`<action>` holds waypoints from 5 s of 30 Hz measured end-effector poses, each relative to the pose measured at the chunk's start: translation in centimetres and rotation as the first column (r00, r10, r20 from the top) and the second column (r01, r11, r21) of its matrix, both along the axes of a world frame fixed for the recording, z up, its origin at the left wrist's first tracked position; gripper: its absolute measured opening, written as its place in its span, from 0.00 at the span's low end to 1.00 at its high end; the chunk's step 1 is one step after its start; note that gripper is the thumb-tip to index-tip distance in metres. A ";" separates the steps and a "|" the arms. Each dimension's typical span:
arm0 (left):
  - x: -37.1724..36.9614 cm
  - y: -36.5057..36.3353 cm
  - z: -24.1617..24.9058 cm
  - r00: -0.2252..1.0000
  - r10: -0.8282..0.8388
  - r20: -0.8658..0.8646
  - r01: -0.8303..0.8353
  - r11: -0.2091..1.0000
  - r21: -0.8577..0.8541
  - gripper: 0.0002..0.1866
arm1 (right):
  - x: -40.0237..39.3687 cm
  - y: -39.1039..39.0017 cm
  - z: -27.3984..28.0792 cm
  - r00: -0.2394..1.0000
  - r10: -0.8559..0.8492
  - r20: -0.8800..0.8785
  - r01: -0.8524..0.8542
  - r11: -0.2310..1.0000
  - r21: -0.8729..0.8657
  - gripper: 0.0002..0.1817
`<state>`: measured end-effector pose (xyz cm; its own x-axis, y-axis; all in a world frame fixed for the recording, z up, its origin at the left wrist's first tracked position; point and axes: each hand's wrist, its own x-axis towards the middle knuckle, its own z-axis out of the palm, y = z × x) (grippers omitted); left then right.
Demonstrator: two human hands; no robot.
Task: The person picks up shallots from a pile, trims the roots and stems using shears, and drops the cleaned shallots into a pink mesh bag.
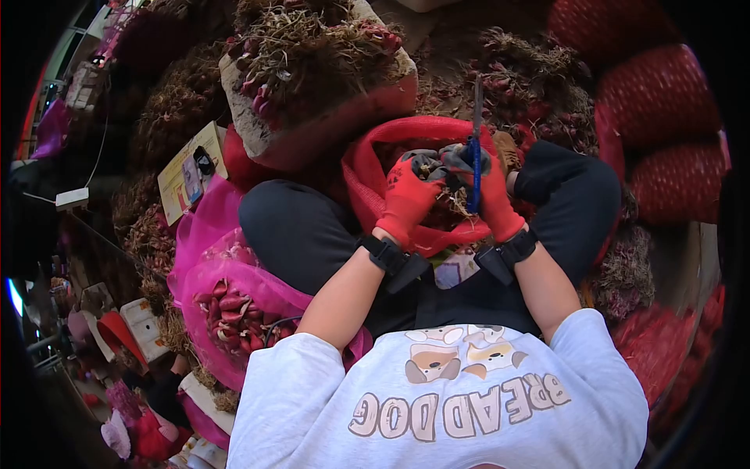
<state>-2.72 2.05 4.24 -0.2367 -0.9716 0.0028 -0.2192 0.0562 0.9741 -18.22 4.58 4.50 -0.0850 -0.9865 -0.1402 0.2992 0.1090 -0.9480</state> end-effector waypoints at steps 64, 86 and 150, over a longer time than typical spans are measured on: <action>1.1 -0.9 -3.3 0.971 -0.064 -0.230 0.068 0.998 0.011 0.06 | -1.2 0.4 -2.9 0.986 -0.021 0.163 0.025 1.000 -0.019 0.15; 0.7 -1.1 0.9 0.722 -0.051 -0.690 0.444 0.799 0.405 0.09 | -1.8 0.5 1.0 0.853 0.122 0.507 -0.093 0.992 -0.082 0.15; 1.2 -1.2 3.2 0.908 -0.210 -0.364 0.334 0.885 0.324 0.17 | -3.0 1.8 2.6 0.950 0.160 0.267 -0.211 0.961 0.176 0.10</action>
